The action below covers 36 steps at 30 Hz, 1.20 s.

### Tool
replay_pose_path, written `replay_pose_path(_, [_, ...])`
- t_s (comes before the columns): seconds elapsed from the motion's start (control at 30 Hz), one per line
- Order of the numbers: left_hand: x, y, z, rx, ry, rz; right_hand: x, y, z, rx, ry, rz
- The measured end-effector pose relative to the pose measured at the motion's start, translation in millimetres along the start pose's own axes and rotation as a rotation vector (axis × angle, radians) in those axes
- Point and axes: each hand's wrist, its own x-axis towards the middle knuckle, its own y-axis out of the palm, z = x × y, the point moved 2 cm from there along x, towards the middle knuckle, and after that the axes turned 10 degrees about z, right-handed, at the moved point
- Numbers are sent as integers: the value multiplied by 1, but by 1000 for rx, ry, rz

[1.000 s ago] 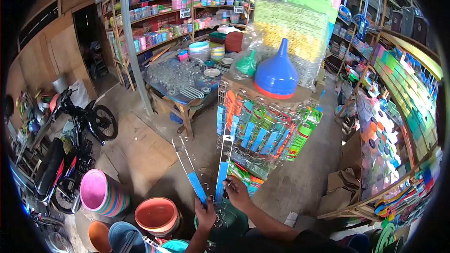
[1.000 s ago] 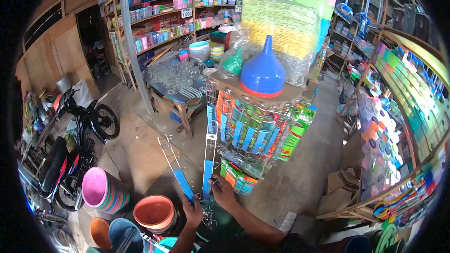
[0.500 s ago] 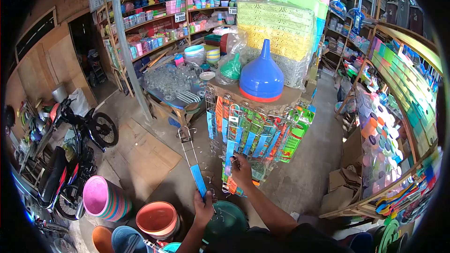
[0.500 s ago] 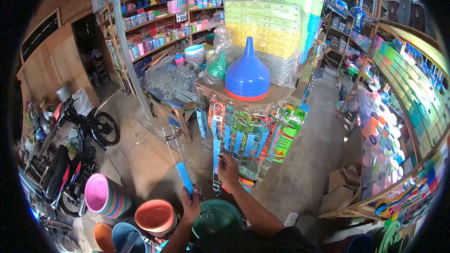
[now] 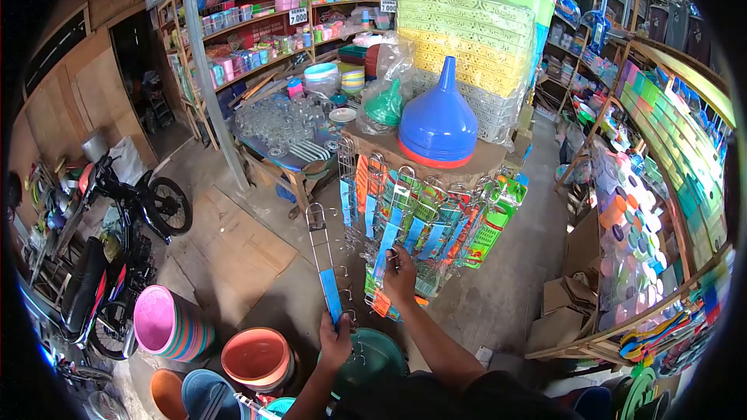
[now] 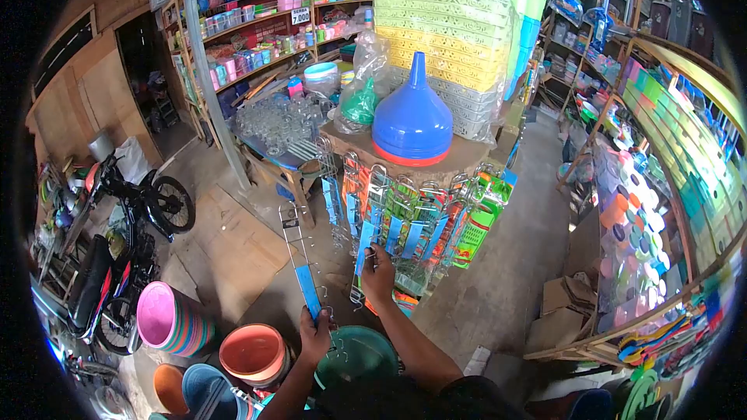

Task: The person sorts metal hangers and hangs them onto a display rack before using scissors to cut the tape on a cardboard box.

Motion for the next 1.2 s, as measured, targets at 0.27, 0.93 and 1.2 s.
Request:
replay_pose_path(0.27, [0,-8,18,15,25,28,6,-7,22,99,31,-55])
replay_pose_path(0.93, [-22,-25,30,93,-87,38,23,7,3,205,99,-73])
replay_pose_path(1.2, [-26,-24,26,84,-106,-52,17,9,-17,-39,-10,-97])
